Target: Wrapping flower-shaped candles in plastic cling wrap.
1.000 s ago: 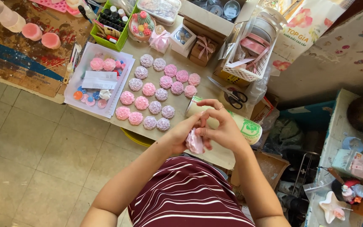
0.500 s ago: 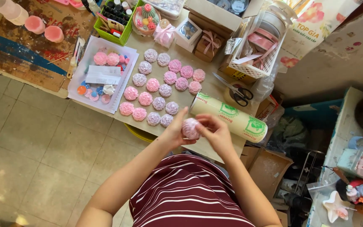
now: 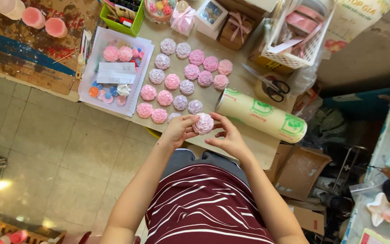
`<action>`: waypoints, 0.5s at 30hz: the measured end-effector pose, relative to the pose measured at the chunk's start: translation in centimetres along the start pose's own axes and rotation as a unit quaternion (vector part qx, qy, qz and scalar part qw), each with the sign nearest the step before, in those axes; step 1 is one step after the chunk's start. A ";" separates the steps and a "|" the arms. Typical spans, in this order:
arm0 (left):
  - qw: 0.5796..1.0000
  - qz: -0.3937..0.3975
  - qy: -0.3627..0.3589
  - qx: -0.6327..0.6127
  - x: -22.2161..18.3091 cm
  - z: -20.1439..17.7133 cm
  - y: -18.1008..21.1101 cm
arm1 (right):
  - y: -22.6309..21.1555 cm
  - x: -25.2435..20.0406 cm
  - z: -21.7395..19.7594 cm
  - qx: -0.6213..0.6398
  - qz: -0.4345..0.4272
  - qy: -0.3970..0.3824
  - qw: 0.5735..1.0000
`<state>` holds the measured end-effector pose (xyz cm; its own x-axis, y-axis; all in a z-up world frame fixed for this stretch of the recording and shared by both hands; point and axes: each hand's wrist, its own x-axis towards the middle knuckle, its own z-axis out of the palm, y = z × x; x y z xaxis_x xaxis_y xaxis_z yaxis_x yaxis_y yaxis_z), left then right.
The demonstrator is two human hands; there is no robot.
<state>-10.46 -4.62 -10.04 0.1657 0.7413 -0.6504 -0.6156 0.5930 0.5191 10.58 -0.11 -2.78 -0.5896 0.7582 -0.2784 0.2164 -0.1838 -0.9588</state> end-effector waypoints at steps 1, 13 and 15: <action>1.000 -0.005 0.003 0.000 0.7 -1.2 -0.5 | 1.5 0.6 0.7 0.004 0.004 0.000 1.000; 0.963 -0.123 -0.006 -0.239 6.6 -12.6 -5.8 | 12.3 5.5 6.5 -0.151 0.002 0.111 0.982; 0.961 -0.130 -0.014 -0.243 6.9 -13.3 -6.1 | 12.0 6.1 7.0 -0.169 -0.018 0.111 0.979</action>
<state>-15.83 -7.32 -25.12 0.3793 0.6008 -0.7037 -0.8369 0.5471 0.0160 4.13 -2.04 -16.39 -0.4252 0.8850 -0.1899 0.4660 0.0341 -0.8841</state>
